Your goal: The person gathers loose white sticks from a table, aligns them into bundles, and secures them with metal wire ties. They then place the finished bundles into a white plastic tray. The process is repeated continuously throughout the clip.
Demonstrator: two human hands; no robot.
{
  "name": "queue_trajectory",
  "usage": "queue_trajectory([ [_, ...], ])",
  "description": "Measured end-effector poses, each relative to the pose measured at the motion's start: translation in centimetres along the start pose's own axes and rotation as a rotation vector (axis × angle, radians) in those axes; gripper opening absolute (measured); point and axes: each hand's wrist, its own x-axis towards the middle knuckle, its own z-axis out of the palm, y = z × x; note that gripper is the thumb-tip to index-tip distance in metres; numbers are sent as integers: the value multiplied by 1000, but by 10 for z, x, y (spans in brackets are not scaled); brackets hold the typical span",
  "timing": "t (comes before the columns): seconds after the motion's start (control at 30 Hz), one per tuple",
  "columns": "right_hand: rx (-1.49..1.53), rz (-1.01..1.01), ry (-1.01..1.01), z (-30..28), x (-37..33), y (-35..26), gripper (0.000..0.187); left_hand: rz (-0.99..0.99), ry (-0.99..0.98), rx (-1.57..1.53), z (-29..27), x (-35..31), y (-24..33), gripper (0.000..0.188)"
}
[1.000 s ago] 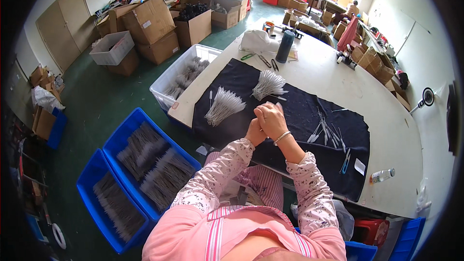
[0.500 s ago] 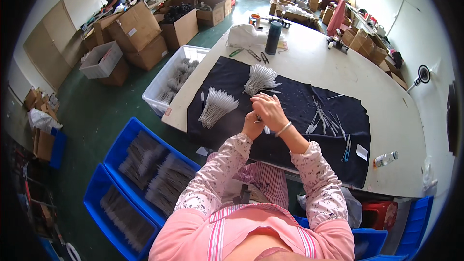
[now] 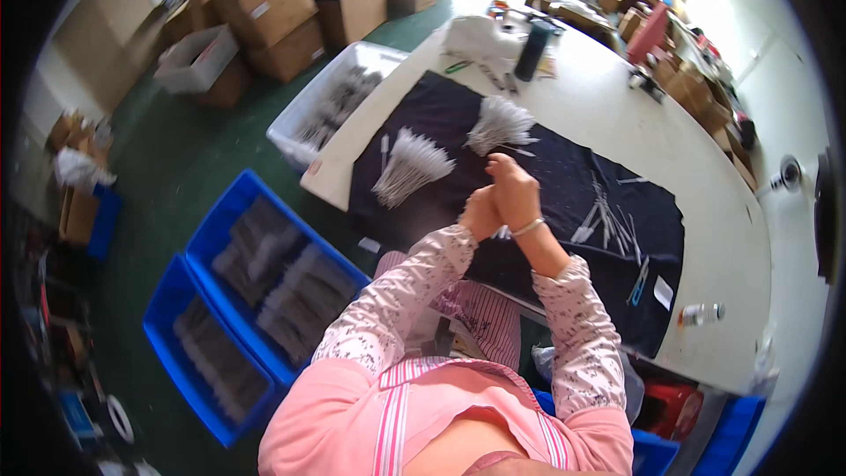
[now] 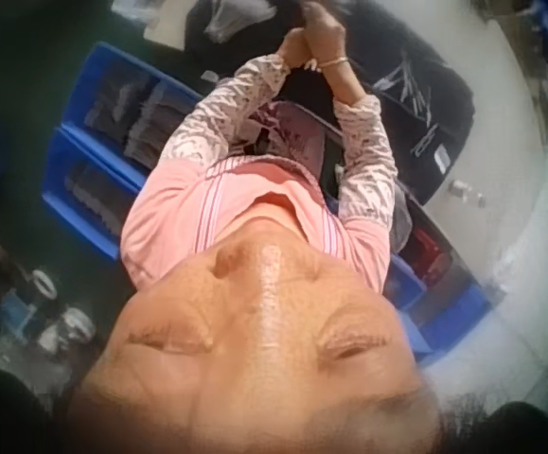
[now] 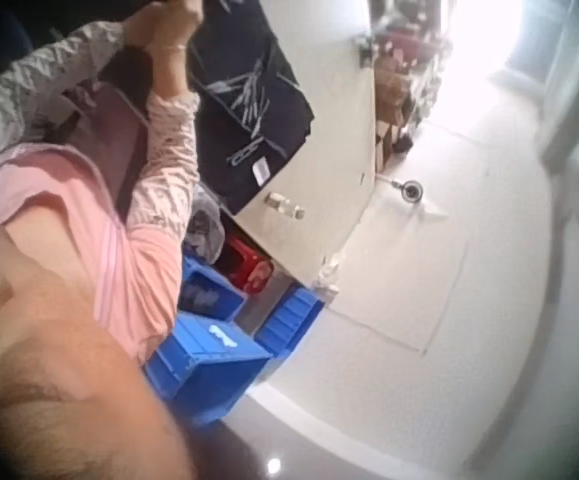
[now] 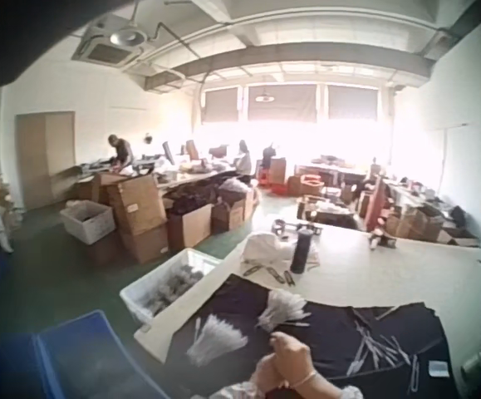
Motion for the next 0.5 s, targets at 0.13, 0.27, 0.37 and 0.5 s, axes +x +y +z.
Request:
queue_trajectory([
  [0.13,-99,-151,-99,-20,-8,-23,20,54,101,229,-2,1,4,21],
  [0.27,-196,-304,-89,-28,0,-35,20,58,245,84,-21,-3,10,18],
  [0.37,-168,-311,-48,-34,13,-43,21,-13,303,-299,-31,0,15,13],
  [0.5,-75,-204,-60,-19,8,-40,27,-156,328,-879,-38,2,14,11],
])
